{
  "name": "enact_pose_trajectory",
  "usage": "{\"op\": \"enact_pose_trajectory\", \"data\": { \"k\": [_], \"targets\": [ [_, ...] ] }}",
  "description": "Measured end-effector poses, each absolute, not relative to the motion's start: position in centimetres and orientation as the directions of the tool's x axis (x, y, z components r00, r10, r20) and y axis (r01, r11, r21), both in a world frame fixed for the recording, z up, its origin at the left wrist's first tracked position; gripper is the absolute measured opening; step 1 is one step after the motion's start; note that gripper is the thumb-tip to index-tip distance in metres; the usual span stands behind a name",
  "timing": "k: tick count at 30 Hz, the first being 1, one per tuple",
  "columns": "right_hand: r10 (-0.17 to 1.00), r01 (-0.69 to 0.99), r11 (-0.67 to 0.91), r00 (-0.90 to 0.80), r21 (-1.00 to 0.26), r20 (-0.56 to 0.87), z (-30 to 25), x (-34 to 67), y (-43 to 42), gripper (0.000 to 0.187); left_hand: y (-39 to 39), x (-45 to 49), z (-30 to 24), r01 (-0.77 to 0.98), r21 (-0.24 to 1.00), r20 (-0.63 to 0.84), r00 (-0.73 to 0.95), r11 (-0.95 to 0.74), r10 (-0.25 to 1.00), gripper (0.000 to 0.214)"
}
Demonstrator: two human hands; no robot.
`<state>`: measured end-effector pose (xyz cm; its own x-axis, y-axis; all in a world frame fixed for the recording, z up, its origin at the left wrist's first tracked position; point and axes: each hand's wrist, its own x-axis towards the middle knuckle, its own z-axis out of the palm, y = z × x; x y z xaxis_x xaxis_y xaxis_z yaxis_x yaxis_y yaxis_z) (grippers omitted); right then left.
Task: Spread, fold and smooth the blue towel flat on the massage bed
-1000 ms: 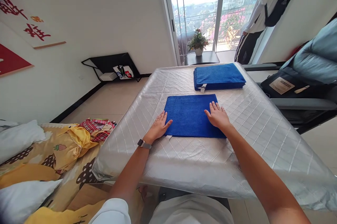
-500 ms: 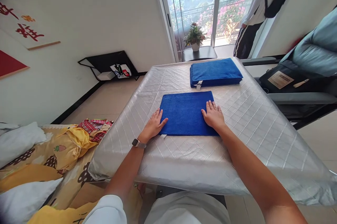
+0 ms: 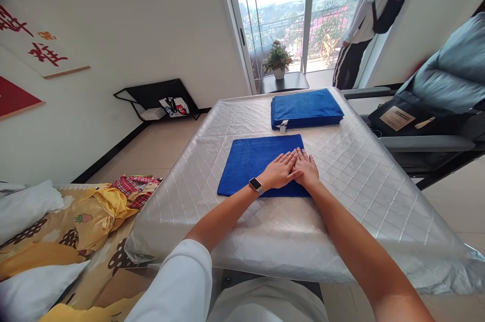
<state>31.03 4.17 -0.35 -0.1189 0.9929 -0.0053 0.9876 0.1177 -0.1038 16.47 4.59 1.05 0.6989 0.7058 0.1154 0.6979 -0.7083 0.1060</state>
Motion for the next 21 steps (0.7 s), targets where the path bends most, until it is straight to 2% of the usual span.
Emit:
{"op": "enact_pose_trajectory", "data": {
  "k": [7, 12, 18, 21],
  "targets": [
    [0.999, 0.985, 0.041, -0.039, -0.166, 0.015, -0.7, 30.6, 4.7, 0.069, 6.2, 8.9, -0.3, 0.842, 0.127, 0.050, 0.522, -0.524, 0.852, 0.080],
    [0.999, 0.985, 0.041, -0.042, -0.170, 0.002, -0.8, 30.8, 4.8, 0.070, 7.1, 0.9, -0.5, 0.957, 0.160, 0.022, 0.240, -0.241, 0.970, 0.086],
    [0.999, 0.988, 0.033, -0.036, -0.150, -0.011, -0.7, 30.8, 4.8, 0.071, 7.4, -3.7, -0.5, 0.971, 0.231, 0.013, 0.058, -0.060, 0.998, 0.089],
    [0.999, 0.989, 0.042, -0.044, -0.138, -0.005, -0.6, 30.9, 4.7, 0.070, 7.7, -4.9, 0.2, 0.966, 0.257, 0.073, -0.026, 0.006, 0.997, 0.089]
  ]
}}
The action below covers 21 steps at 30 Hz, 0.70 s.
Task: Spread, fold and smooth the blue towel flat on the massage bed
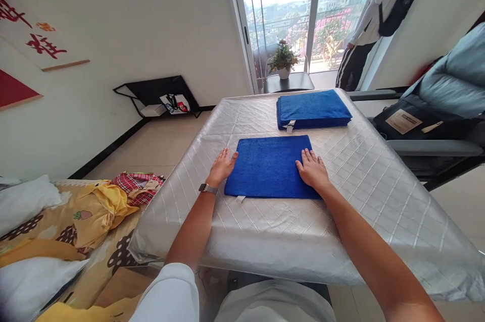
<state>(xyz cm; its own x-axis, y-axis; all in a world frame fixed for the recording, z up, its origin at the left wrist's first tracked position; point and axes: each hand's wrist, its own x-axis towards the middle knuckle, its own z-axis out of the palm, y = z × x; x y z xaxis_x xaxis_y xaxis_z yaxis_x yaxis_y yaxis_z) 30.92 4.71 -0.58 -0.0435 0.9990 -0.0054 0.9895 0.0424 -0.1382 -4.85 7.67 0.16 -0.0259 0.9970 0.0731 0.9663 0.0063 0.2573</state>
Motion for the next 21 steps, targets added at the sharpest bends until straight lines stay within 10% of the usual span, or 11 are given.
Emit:
{"op": "enact_pose_trajectory", "data": {
  "k": [21],
  "targets": [
    [1.000, 0.990, 0.026, -0.025, -0.138, 0.011, -1.3, 31.8, 13.8, 0.071, 6.9, -2.4, 0.3, 0.979, 0.132, -0.003, 0.157, -0.155, 0.988, 0.082]
  ]
}}
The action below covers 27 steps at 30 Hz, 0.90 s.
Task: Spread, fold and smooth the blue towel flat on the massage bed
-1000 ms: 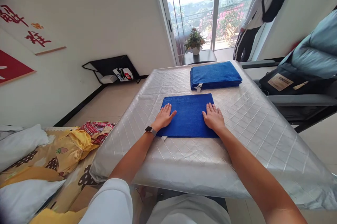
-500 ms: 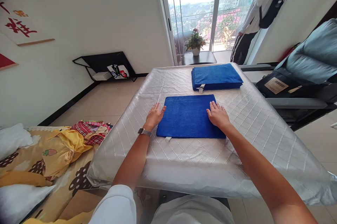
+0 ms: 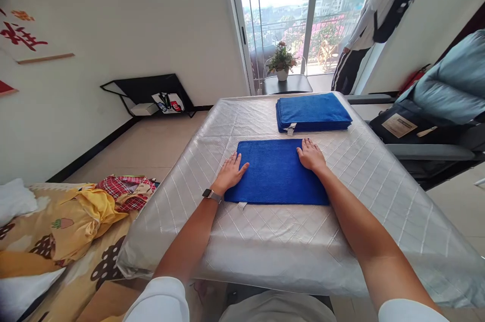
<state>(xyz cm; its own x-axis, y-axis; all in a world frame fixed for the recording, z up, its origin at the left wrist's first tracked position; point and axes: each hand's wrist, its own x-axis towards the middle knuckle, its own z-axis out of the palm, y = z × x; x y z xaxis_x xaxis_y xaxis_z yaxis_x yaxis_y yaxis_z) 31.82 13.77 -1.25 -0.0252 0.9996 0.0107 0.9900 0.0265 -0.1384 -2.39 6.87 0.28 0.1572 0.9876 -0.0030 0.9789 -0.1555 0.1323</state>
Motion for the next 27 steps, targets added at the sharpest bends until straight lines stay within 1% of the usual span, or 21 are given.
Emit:
{"op": "enact_pose_trajectory", "data": {
  "k": [9, 11, 14, 15, 17, 19, 21, 23, 24, 27],
  "targets": [
    [0.999, 0.990, 0.019, -0.014, -0.139, 0.034, -1.4, 31.7, 13.5, 0.071, 6.7, -2.3, 0.2, 0.984, 0.110, -0.023, 0.141, -0.138, 0.990, 0.080],
    [0.999, 0.989, 0.016, -0.012, -0.148, 0.032, -1.4, 31.6, 13.5, 0.072, 6.5, -2.1, 0.6, 0.987, 0.101, 0.022, 0.125, -0.127, 0.992, 0.079],
    [0.999, 0.987, 0.017, -0.012, -0.161, 0.032, -1.4, 31.5, 13.6, 0.072, 5.8, -0.6, 1.8, 0.981, 0.106, 0.185, 0.140, -0.161, 0.973, 0.079],
    [0.999, 0.986, 0.017, -0.011, -0.165, 0.035, -1.5, 31.5, 13.6, 0.073, 5.4, 0.3, 2.2, 0.972, 0.110, 0.236, 0.179, -0.209, 0.955, 0.078],
    [0.999, 0.984, 0.012, -0.005, -0.177, 0.041, -1.5, 31.4, 13.7, 0.074, 4.8, 2.8, 3.0, 0.925, 0.102, 0.286, 0.324, -0.365, 0.902, 0.075],
    [0.999, 0.982, 0.005, 0.004, -0.189, 0.047, -1.5, 31.4, 13.7, 0.076, 4.6, 6.0, 3.4, 0.840, 0.073, 0.277, 0.500, -0.537, 0.821, 0.072],
    [0.999, 0.982, 0.004, 0.006, -0.190, 0.053, -1.6, 31.5, 13.7, 0.076, 5.3, 9.7, 3.5, 0.754, 0.050, 0.252, 0.625, -0.655, 0.739, 0.072],
    [0.998, 0.985, 0.023, -0.014, -0.168, 0.059, -1.9, 31.8, 13.7, 0.072, 6.8, 13.6, 3.2, 0.710, 0.063, 0.223, 0.675, -0.701, 0.703, 0.071],
    [0.997, 0.988, 0.041, -0.032, -0.150, 0.067, -2.0, 32.0, 13.6, 0.070, 7.9, 15.4, 2.9, 0.706, 0.084, 0.204, 0.678, -0.703, 0.706, 0.070],
    [0.988, 0.988, 0.124, -0.114, -0.092, 0.102, -2.6, 32.7, 13.5, 0.070, 11.3, 20.1, 2.1, 0.736, 0.180, 0.155, 0.634, -0.652, 0.758, 0.066]
  ]
}}
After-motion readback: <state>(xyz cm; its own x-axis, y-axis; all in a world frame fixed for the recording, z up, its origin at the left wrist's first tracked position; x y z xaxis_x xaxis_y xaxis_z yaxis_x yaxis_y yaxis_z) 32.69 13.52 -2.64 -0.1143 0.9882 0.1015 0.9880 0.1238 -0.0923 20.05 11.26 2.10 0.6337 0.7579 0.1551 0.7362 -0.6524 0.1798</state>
